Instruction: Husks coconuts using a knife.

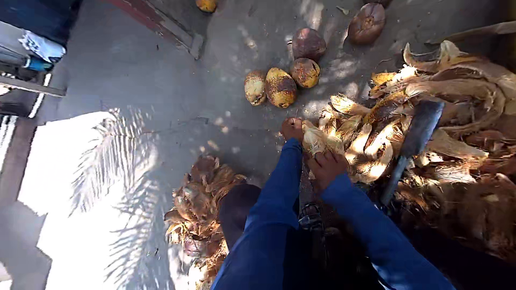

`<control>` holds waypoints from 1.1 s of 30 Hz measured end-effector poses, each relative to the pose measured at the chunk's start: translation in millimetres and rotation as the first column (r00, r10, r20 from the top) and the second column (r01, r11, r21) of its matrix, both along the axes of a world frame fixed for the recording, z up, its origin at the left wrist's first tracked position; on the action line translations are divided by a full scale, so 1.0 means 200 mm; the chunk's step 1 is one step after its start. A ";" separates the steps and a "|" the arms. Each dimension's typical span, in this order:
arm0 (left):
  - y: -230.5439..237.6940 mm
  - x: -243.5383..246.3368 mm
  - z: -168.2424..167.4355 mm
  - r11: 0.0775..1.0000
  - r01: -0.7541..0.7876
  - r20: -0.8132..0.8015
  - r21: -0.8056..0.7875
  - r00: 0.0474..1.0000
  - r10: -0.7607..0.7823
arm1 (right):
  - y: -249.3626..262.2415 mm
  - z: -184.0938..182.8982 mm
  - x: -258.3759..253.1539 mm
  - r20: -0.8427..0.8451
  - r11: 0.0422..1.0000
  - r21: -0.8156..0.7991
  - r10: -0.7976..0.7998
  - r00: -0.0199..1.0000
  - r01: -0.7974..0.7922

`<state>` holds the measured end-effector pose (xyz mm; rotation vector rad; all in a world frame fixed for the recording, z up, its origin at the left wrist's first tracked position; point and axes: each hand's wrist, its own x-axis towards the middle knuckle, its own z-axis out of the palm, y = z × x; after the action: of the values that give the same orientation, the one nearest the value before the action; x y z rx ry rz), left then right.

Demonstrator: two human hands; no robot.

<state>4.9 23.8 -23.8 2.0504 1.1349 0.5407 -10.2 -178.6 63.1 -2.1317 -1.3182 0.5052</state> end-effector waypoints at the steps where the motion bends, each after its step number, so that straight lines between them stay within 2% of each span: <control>1: 0.02 0.03 -0.02 1.000 0.014 0.015 0.016 1.000 -0.014 | -0.02 -0.02 -0.01 0.013 0.998 0.055 -0.017 1.000 0.016; 4: 0.05 0.12 -0.04 0.995 0.096 -0.020 0.027 0.995 -0.096 | -0.14 -0.10 -0.05 0.080 0.965 0.256 -0.077 0.994 0.055; 7: 0.05 0.19 -0.09 0.974 0.193 -0.124 -0.116 0.971 -0.207 | -0.36 -0.20 -0.20 0.161 0.907 0.410 -0.180 0.970 0.100; 11: -0.10 0.35 -0.08 0.921 0.327 -0.218 -0.209 0.903 -0.370 | -0.57 -0.26 -0.29 0.225 0.895 0.376 -0.340 0.913 0.240; 14: -0.13 0.36 0.01 0.904 0.348 -0.291 -0.249 0.863 -0.413 | -0.58 -0.23 -0.20 0.184 0.921 0.302 -0.312 0.932 0.248; 18: -0.16 0.19 0.11 0.935 0.307 -0.289 -0.179 0.892 -0.348 | -0.54 -0.16 -0.16 0.080 0.959 0.192 -0.226 0.971 0.207; 20: -0.18 0.09 0.20 0.949 0.233 -0.253 -0.212 0.925 -0.284 | -0.50 -0.15 -0.20 0.049 0.973 0.146 -0.189 0.981 0.180; 22: -0.27 -0.01 0.31 0.959 0.184 -0.223 -0.215 0.947 -0.232 | -0.45 -0.14 -0.27 0.049 0.977 0.140 -0.167 0.985 0.159; 24: -0.43 -0.11 0.36 0.982 0.139 -0.211 -0.127 0.964 -0.164 | -0.40 -0.16 -0.29 0.037 0.968 0.185 -0.181 0.983 0.171; 28: -0.60 -0.32 0.19 0.993 -0.044 -0.227 -0.111 0.974 0.018 | -0.36 -0.08 -0.24 -0.088 0.982 0.089 -0.158 0.984 0.165; 30: -0.59 -0.30 0.17 0.981 -0.107 -0.245 -0.161 0.967 0.065 | -0.38 -0.08 -0.26 -0.028 0.991 0.089 -0.100 0.995 0.102; 33: -0.51 -0.20 0.15 0.987 -0.089 -0.322 -0.134 0.946 0.042 | -0.39 -0.11 -0.36 0.118 0.983 0.183 -0.024 0.993 0.002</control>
<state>-34.1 -78.1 6.7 2.0230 1.3909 0.1503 -82.2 -255.9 40.5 -2.0439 -1.3590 0.2434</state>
